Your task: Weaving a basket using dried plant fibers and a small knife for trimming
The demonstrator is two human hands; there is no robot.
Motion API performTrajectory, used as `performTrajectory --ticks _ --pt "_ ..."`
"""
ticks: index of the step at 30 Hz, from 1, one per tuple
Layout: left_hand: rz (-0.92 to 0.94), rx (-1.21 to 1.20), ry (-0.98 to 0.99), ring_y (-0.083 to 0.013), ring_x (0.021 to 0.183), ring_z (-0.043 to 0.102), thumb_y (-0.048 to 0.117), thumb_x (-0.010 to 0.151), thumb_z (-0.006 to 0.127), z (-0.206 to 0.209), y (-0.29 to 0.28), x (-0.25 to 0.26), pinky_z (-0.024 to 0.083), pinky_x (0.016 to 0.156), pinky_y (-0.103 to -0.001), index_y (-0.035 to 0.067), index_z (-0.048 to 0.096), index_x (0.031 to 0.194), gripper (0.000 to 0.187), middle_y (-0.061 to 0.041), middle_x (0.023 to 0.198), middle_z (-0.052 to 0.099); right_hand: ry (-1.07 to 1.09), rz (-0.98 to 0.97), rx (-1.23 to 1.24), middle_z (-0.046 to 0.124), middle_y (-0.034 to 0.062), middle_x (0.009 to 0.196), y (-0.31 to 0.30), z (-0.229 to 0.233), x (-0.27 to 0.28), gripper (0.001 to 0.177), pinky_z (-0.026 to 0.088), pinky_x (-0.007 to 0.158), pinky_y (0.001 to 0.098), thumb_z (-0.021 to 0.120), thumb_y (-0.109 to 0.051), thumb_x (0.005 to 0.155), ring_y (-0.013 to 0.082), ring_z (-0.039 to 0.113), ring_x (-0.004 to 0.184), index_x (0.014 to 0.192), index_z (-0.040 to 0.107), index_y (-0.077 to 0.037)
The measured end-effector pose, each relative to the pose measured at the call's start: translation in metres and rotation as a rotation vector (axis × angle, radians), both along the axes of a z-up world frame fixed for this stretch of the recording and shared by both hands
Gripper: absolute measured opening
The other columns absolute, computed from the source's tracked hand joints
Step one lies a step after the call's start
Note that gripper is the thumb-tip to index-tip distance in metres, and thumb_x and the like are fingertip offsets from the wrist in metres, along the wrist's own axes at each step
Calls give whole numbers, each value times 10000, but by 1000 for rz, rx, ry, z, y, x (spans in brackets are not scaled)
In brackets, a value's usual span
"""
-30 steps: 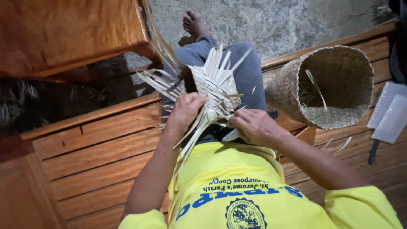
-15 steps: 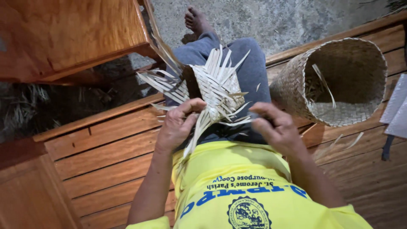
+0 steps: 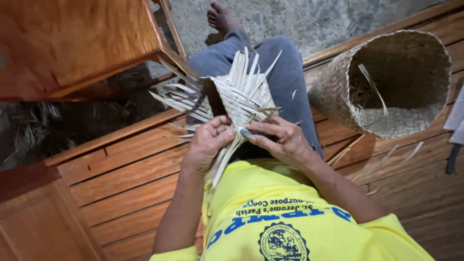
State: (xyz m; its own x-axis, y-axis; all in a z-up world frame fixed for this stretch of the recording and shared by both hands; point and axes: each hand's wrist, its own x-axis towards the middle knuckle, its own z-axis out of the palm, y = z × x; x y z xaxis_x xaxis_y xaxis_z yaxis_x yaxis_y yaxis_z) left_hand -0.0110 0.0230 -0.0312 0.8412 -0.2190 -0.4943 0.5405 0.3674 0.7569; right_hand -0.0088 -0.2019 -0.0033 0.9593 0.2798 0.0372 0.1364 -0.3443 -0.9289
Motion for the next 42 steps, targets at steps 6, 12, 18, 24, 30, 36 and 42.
performTrajectory --ticks 6,12,18,24,30,36,42 --pt "-91 254 -228 -69 699 577 53 907 732 -5 13 1 522 642 -214 40 738 963 58 -13 735 667 36 63 -41 673 140 886 4 4 3 285 548 674 374 807 -242 871 293 688 736 1155 793 -220" --pt "-215 616 -561 -184 676 626 170 976 659 -5 9 5 546 651 -343 87 706 1003 99 -130 744 674 30 41 -100 664 165 894 0 2 1 278 551 667 407 787 -266 898 334 695 738 1169 781 -205" --pt "-143 548 -447 -119 703 588 171 917 754 5 3 1 536 670 -311 82 714 990 122 -57 706 650 10 38 -245 646 116 891 0 5 0 300 548 651 428 749 -325 916 335 685 719 1213 759 -286" --pt "-163 566 -424 -131 664 585 191 941 740 -4 3 2 539 653 -325 102 720 985 101 -86 681 650 15 42 -303 649 86 882 0 2 2 289 539 626 451 725 -346 924 342 690 705 1212 752 -338" --pt "-95 397 -345 -88 705 528 127 976 685 -18 0 0 513 679 -263 92 706 889 96 -3 687 612 -28 50 -261 629 38 865 0 -5 9 262 548 627 389 770 -354 891 309 686 703 1153 772 -345" --pt "-105 417 -352 -112 719 525 103 992 631 -11 0 2 516 712 -282 93 688 897 111 -8 714 606 15 102 -319 622 50 835 1 7 13 277 543 616 430 723 -386 919 335 687 690 1193 757 -362" --pt "-107 452 -375 -115 649 496 99 976 656 -8 -5 1 498 637 -296 57 672 903 86 -43 616 550 65 117 -355 608 38 846 -4 7 15 308 545 628 419 704 -390 927 309 687 708 1234 737 -391"
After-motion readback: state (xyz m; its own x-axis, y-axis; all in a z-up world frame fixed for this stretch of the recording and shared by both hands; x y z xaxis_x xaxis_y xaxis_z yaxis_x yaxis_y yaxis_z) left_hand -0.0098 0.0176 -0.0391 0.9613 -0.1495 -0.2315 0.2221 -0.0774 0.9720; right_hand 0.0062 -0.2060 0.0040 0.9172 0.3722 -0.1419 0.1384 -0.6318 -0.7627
